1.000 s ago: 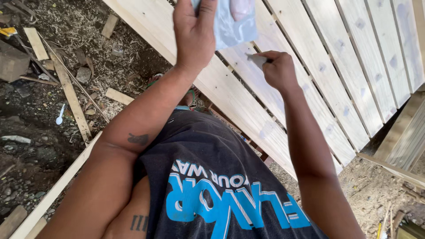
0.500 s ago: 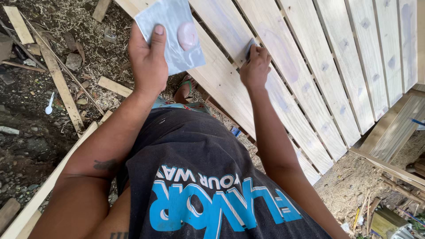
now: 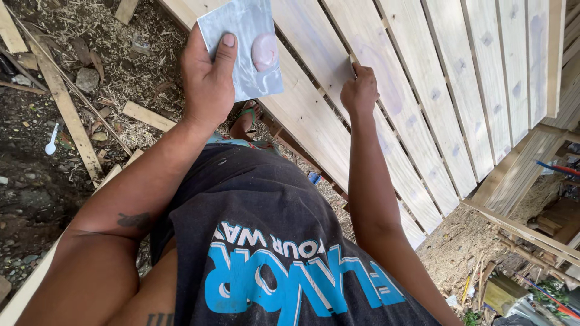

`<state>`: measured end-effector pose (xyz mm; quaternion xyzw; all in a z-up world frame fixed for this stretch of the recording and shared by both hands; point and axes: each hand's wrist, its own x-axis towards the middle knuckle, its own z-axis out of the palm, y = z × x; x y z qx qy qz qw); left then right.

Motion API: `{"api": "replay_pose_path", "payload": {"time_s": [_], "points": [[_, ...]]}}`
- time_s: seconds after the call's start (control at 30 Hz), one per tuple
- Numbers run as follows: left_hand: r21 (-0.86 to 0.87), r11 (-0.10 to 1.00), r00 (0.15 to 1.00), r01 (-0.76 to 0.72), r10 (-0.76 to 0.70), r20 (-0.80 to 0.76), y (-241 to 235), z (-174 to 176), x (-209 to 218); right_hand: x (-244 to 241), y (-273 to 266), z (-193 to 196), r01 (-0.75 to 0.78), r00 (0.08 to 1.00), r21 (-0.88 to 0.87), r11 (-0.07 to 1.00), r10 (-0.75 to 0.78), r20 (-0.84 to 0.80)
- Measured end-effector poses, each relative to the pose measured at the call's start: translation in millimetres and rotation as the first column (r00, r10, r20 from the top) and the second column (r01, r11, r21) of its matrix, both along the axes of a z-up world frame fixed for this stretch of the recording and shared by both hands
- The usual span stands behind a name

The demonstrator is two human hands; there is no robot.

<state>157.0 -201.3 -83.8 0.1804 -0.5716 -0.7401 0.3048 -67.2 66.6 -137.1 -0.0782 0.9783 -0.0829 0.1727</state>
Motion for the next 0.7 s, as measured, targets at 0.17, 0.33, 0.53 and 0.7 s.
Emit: {"api": "replay_pose_path", "payload": {"time_s": [0.17, 0.33, 0.53, 0.7], "points": [[0.055, 0.998, 1.0, -0.007, 0.009, -0.03, 3.4, -8.2, 5.3, 14.0, -2.8, 10.6, -0.174, 0.985, 0.009, 0.985, 0.174, 0.024], [0.051, 0.998, 0.999, -0.042, 0.043, -0.021, 7.0, -12.1, 5.2, 58.4, 3.0, 7.0, -0.331, 0.941, 0.084, 0.94, 0.335, -0.038], [0.037, 0.999, 0.999, -0.035, 0.036, -0.021, 13.2, -9.5, 5.2, 96.0, 28.4, -2.7, -0.552, 0.801, 0.097, 0.829, 0.558, -0.216], [0.038, 0.997, 0.997, -0.068, 0.069, -0.023, 20.3, -4.6, 5.2, 61.4, 55.7, 29.7, -0.693, 0.713, 0.078, 0.717, 0.697, -0.073]]}}
